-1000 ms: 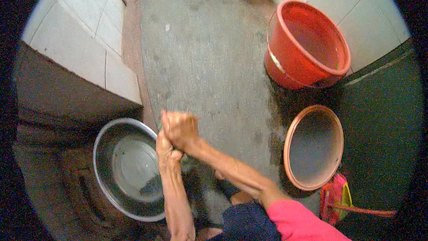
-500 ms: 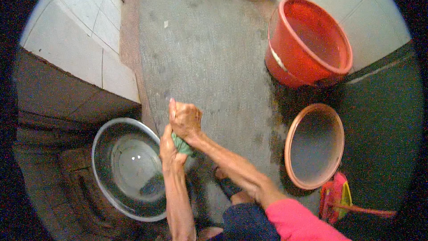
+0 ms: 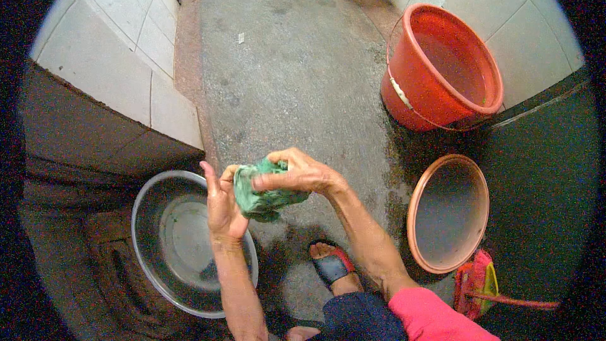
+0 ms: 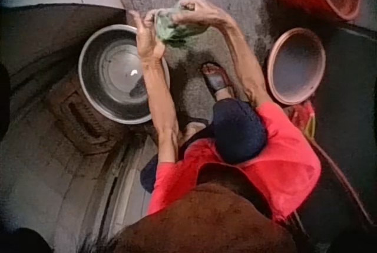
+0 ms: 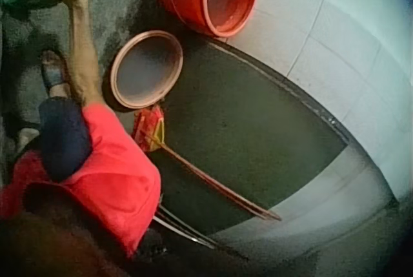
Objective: The person washes a green cloth by hand in a metal basin filled with water. They repeatedly submerge, scrub, and wring the cloth to clean it. The person is sitting on the floor in a tiled utility area.
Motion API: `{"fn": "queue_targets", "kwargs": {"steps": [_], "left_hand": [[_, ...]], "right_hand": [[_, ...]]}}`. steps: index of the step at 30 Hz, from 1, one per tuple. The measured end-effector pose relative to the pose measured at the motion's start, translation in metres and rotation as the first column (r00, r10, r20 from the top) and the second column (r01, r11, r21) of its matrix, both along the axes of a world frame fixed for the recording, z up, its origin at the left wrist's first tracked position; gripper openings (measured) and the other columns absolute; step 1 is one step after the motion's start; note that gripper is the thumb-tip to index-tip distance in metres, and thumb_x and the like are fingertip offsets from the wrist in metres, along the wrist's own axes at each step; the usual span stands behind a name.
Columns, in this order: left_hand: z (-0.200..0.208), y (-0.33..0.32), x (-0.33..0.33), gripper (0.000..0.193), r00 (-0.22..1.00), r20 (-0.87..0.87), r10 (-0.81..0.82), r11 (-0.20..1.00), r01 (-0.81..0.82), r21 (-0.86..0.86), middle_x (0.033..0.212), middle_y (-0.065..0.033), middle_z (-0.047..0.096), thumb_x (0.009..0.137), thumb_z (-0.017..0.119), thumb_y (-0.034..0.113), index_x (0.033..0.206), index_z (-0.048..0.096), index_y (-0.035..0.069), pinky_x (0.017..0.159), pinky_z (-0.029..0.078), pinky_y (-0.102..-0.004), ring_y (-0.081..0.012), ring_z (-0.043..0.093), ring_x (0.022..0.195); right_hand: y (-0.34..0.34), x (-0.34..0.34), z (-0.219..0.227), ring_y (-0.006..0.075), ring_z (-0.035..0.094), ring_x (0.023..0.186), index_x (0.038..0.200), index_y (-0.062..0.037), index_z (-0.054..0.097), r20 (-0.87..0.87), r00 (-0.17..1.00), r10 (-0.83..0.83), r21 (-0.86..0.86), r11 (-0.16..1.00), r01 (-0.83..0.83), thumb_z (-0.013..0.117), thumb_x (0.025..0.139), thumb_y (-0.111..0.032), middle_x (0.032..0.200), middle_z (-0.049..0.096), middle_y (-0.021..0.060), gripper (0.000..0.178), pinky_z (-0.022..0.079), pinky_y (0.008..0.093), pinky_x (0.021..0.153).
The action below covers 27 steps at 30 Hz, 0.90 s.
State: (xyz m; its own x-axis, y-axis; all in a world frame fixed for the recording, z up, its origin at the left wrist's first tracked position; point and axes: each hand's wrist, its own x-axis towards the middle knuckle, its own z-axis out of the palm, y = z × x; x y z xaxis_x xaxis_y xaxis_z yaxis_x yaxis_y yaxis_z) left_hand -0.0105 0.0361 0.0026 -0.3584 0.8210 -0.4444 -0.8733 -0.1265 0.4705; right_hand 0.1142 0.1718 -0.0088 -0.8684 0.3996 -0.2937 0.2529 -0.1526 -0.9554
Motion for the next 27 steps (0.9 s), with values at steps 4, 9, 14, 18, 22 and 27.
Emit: {"fn": "queue_targets", "kwargs": {"steps": [4, 9, 14, 18, 22, 27], "left_hand": [[0.01, -0.018, -0.006, 0.025, 0.819, -0.506, -0.269, 0.963, 0.237, -0.128, 0.089, -0.0019, 0.061, 0.08, 0.07, 0.012, 0.1, 0.058, 0.001, 0.072, 0.046, -0.0244, -0.0096, 0.057, 0.08], [0.013, -0.03, -0.013, 0.017, 0.643, -0.657, -0.393, 0.917, 0.219, -0.335, 0.073, 0.0018, 0.06, 0.077, 0.075, 0.011, 0.084, 0.062, 0.002, 0.063, 0.043, -0.0209, -0.0052, 0.053, 0.066], [0.001, -0.034, -0.007, 0.01, 0.809, -0.586, -0.044, 0.991, -0.04, -0.129, 0.077, 0.0024, 0.06, 0.082, 0.071, 0.01, 0.084, 0.062, 0.005, 0.066, 0.043, -0.0204, -0.005, 0.054, 0.071], [0.001, -0.024, 0.006, 0.01, 0.91, -0.334, 0.244, 0.964, -0.265, -0.019, 0.083, 0.0004, 0.061, 0.088, 0.064, 0.017, 0.089, 0.061, 0.008, 0.07, 0.046, -0.0245, -0.0095, 0.056, 0.074], [-0.016, -0.004, 0.009, 0.029, 0.955, -0.16, 0.248, 0.95, -0.272, -0.155, 0.072, 0.0028, 0.054, 0.093, 0.055, 0.037, 0.078, 0.055, 0.012, 0.062, 0.044, -0.0263, -0.0095, 0.051, 0.066], [-0.052, 0.0, 0.011, 0.039, 0.998, 0.054, 0.022, 1.0, -0.023, 0.017, 0.074, 0.0036, 0.047, 0.095, 0.046, 0.042, 0.069, 0.046, 0.013, 0.057, 0.042, -0.0308, -0.0116, 0.047, 0.063]], "right_hand": [[0.0, 0.015, 0.02, 0.0053, 0.053, 0.069, 0.083, -0.0063, 0.061, -0.162, 0.963, -0.215, -0.328, 0.932, 0.153, 0.073, 0.073, -0.018, 0.075, 0.058, -0.0033, 0.02, 0.043, 0.0218, 0.062], [0.009, 0.011, 0.01, 0.0165, 0.059, 0.073, 0.087, -0.0007, 0.056, -0.344, 0.8, -0.492, -0.586, 0.778, 0.226, 0.059, 0.077, -0.014, 0.081, 0.058, 0.0086, 0.017, 0.049, 0.029, 0.071], [0.016, 0.013, 0.004, 0.0211, 0.062, 0.076, 0.09, 0.0011, 0.055, -0.346, 0.769, -0.537, -0.568, 0.773, 0.284, 0.053, 0.082, -0.012, 0.087, 0.061, 0.0121, 0.015, 0.053, 0.035, 0.073], [0.006, 0.002, 0.018, 0.0187, 0.062, 0.077, 0.094, 0.0001, 0.053, -0.225, 0.754, -0.617, -0.628, 0.684, 0.372, 0.048, 0.09, -0.012, 0.088, 0.061, 0.0104, 0.014, 0.053, 0.0319, 0.073], [-0.023, -0.008, 0.0, 0.0202, 0.059, 0.067, 0.095, -0.004, 0.057, -0.409, 0.882, -0.235, 0.25, 0.9, 0.356, 0.054, 0.085, -0.011, 0.079, 0.061, 0.008, 0.013, 0.05, 0.0362, 0.062], [-0.12, -0.061, -0.029, 0.0226, 0.052, 0.051, 0.078, -0.0101, 0.056, -0.108, 0.968, -0.224, 0.966, 0.208, 0.156, 0.051, 0.084, -0.018, 0.06, 0.05, 0.0101, 0.011, 0.04, 0.0369, 0.044]]}}
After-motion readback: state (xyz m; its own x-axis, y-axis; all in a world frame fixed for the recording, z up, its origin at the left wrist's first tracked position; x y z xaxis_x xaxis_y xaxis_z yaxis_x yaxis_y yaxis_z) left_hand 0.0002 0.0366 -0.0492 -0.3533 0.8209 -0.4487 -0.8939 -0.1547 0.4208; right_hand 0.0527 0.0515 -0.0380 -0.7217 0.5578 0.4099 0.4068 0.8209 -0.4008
